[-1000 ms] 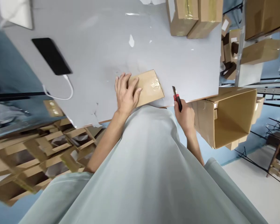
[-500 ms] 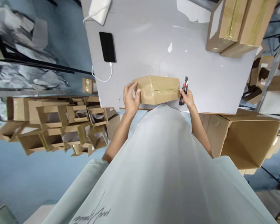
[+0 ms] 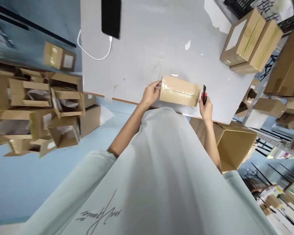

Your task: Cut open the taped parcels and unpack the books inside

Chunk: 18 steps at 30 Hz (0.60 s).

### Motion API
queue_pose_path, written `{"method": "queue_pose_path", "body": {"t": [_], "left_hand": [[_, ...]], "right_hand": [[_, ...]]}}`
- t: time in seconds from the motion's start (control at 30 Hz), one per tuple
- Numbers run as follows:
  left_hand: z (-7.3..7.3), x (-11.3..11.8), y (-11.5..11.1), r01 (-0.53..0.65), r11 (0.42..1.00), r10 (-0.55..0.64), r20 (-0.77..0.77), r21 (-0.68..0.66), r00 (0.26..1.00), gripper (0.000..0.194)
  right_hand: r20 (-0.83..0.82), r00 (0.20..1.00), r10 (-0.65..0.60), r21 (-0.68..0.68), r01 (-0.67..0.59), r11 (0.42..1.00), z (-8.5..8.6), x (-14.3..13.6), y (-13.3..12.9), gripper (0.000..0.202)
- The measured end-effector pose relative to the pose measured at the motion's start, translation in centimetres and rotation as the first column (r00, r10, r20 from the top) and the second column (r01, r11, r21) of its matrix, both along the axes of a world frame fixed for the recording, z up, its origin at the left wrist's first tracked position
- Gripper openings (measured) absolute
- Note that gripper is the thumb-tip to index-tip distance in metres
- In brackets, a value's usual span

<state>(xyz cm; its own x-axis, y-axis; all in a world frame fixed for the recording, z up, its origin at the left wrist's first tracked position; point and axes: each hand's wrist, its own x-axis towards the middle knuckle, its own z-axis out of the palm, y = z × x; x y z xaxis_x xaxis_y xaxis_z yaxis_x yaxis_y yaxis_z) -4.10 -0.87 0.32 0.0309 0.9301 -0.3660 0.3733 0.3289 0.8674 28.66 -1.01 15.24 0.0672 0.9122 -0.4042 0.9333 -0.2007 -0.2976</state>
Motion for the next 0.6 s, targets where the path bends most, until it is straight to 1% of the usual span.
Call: {"method": "queue_pose_path", "body": {"t": [0.07, 0.1, 0.13, 0.2, 0.23, 0.3, 0.37, 0.43, 0.5, 0.6], "left_hand": [[0.9, -0.6, -0.2, -0.023, 0.999, 0.022, 0.061, 0.024, 0.998, 0.061], [1.5, -1.0, -0.3, -0.028, 0.998, 0.023, 0.090, 0.048, 0.996, 0.059], [2.1, -1.3, -0.3, -0.017, 0.997, 0.008, 0.111, 0.075, 0.994, 0.059], [3.1, -1.8, -0.3, 0.049, 0.991, -0.065, 0.127, 0.125, 0.990, 0.061], [3.5, -1.9, -0.2, 0.091, 0.986, -0.109, 0.125, 0.142, 0.986, 0.063], [3.7, -2.1, 0.1, 0.167, 0.973, -0.187, 0.120, 0.158, 0.975, 0.064], [3.4, -2.1, 0.4, 0.211, 0.963, -0.234, 0.136, 0.167, 0.963, 0.064], [3.0, -2.2, 0.6, 0.232, 0.957, -0.260, 0.165, 0.175, 0.951, 0.065], [2.5, -2.3, 0.7, 0.240, 0.954, -0.273, 0.193, 0.178, 0.942, 0.066], [2.1, -2.4, 0.6, 0.241, 0.954, -0.278, 0.221, 0.179, 0.935, 0.067]], "right_hand": [[0.091, 0.996, -0.020, 0.002, 0.020, 1.000, 1.7, -0.7, 0.8, 0.050], [0.123, 0.992, 0.000, -0.015, 0.002, 1.000, 2.6, -1.4, 1.3, 0.048], [0.145, 0.988, 0.050, -0.051, -0.043, 0.998, 3.5, -2.3, 1.8, 0.047], [0.163, 0.968, 0.192, -0.146, -0.169, 0.975, 4.9, -4.6, 2.7, 0.046], [0.164, 0.947, 0.278, -0.192, -0.245, 0.950, 5.5, -5.9, 3.1, 0.046], [0.161, 0.878, 0.451, -0.284, -0.396, 0.873, 6.4, -8.5, 3.9, 0.045], [0.171, 0.792, 0.586, -0.371, -0.499, 0.783, 6.8, -11.0, 4.6, 0.045], [0.198, 0.720, 0.665, -0.451, -0.536, 0.714, 6.9, -13.1, 5.2, 0.047], [0.221, 0.674, 0.705, -0.504, -0.540, 0.674, 6.6, -14.5, 5.7, 0.050], [0.244, 0.643, 0.726, -0.540, -0.532, 0.652, 6.0, -15.7, 6.3, 0.052]]}}
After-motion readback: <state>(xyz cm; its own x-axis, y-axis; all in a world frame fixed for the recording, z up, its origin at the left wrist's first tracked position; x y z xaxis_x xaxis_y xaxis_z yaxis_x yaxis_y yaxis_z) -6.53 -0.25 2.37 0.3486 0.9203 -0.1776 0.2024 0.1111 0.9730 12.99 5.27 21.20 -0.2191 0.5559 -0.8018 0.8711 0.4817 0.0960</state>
